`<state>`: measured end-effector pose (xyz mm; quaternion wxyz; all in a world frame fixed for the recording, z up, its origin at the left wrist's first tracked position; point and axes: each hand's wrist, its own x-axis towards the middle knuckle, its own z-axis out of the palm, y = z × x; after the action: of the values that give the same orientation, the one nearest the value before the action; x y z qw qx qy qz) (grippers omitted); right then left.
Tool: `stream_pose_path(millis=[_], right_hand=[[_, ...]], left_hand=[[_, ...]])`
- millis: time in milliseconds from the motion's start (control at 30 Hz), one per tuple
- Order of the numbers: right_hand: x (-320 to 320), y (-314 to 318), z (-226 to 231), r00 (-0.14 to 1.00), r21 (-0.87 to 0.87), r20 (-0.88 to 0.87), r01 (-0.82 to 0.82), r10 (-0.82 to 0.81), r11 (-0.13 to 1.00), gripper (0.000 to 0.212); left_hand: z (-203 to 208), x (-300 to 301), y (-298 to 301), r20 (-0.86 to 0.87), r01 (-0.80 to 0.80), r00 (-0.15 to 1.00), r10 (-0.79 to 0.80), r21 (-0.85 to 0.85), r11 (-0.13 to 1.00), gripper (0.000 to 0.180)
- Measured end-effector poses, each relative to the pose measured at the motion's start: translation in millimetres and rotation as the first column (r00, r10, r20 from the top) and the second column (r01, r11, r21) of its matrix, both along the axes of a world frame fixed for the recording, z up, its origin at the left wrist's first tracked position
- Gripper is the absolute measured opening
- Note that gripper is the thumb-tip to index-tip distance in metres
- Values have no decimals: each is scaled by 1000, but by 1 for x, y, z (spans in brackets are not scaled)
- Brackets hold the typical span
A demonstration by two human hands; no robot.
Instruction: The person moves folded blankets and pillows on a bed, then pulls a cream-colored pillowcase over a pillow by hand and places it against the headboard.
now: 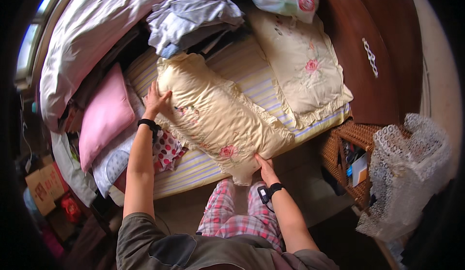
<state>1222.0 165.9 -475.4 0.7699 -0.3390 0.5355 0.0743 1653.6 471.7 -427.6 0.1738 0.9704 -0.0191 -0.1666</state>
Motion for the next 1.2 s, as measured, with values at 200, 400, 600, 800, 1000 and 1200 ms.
stream_pose_path(millis=[200, 400, 600, 800, 1000, 1200], right_hand=[[33, -35, 86, 981, -308, 155, -61, 114, 949, 48], [16, -107, 55, 986, -713, -101, -162, 129, 682, 59], [51, -31, 78, 762, -935, -339, -339, 551, -106, 64], [114, -35, -3, 549, -860, -505, -385, 666, -335, 74], [140, -47, -20, 609, -848, -530, -393, 590, -356, 79], [149, -44, 30, 572, -735, -675, -570, 466, -366, 68]], left_hand=[[42, -23, -29, 27, -13, 1000, 11, 103, 995, 60], [26, -50, -41, 353, 28, 931, -96, 193, 981, 54], [33, -166, -152, 200, 628, 745, -637, 114, 770, 77], [-29, -114, -136, 108, 639, 714, -692, 304, 707, 76], [-63, -93, -144, 196, 676, 649, -735, 293, 676, 77], [-60, -88, -130, 160, 736, 617, -770, 228, 637, 76]])
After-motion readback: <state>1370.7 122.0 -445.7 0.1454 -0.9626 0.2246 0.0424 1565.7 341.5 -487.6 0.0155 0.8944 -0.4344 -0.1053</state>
